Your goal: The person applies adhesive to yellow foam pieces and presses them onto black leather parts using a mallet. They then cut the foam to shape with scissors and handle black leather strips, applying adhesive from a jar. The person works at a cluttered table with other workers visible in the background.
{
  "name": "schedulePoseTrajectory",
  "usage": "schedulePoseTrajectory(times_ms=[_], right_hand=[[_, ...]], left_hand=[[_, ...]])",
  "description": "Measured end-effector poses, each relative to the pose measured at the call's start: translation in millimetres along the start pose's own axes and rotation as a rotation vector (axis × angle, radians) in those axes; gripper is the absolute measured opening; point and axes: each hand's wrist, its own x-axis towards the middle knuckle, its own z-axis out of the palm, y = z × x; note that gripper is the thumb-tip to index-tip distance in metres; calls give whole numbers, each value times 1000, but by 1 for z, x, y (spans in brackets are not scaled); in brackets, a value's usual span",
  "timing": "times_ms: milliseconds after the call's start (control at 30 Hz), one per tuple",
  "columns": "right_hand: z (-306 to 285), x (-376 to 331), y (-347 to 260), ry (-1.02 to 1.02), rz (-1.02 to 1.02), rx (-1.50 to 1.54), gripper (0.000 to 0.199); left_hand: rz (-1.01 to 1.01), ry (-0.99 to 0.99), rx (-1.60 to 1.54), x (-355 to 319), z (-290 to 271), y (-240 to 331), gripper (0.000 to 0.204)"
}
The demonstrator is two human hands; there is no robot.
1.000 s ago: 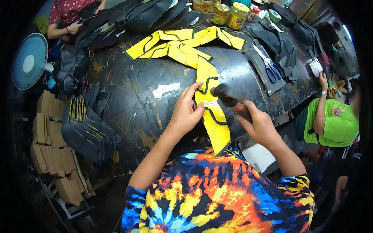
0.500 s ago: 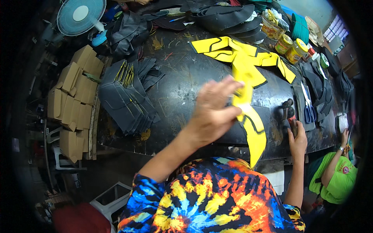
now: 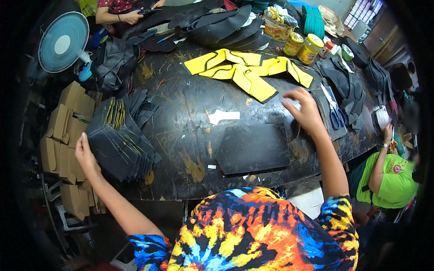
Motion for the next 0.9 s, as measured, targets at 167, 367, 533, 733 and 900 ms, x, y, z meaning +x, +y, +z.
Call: schedulePoseTrajectory(times_ms=[167,367,533,733,900], right_hand=[[56,107,0,-223,-16,14,37],[144,180,-22,-54,72,-269,51],[173,198,-23,106,101,-510,30],[122,192,-59,441,-312,-239,13],[71,150,-139,329,-788,209,34]], left_hand=[[278,111,61,-1,6,-27,46],[409,189,249,-43,23,13,45],[565,260,233,-79,33,50,39],[651,47,-221,-119,76,83,33],[287,-499,-434,-124,155,96,54]])
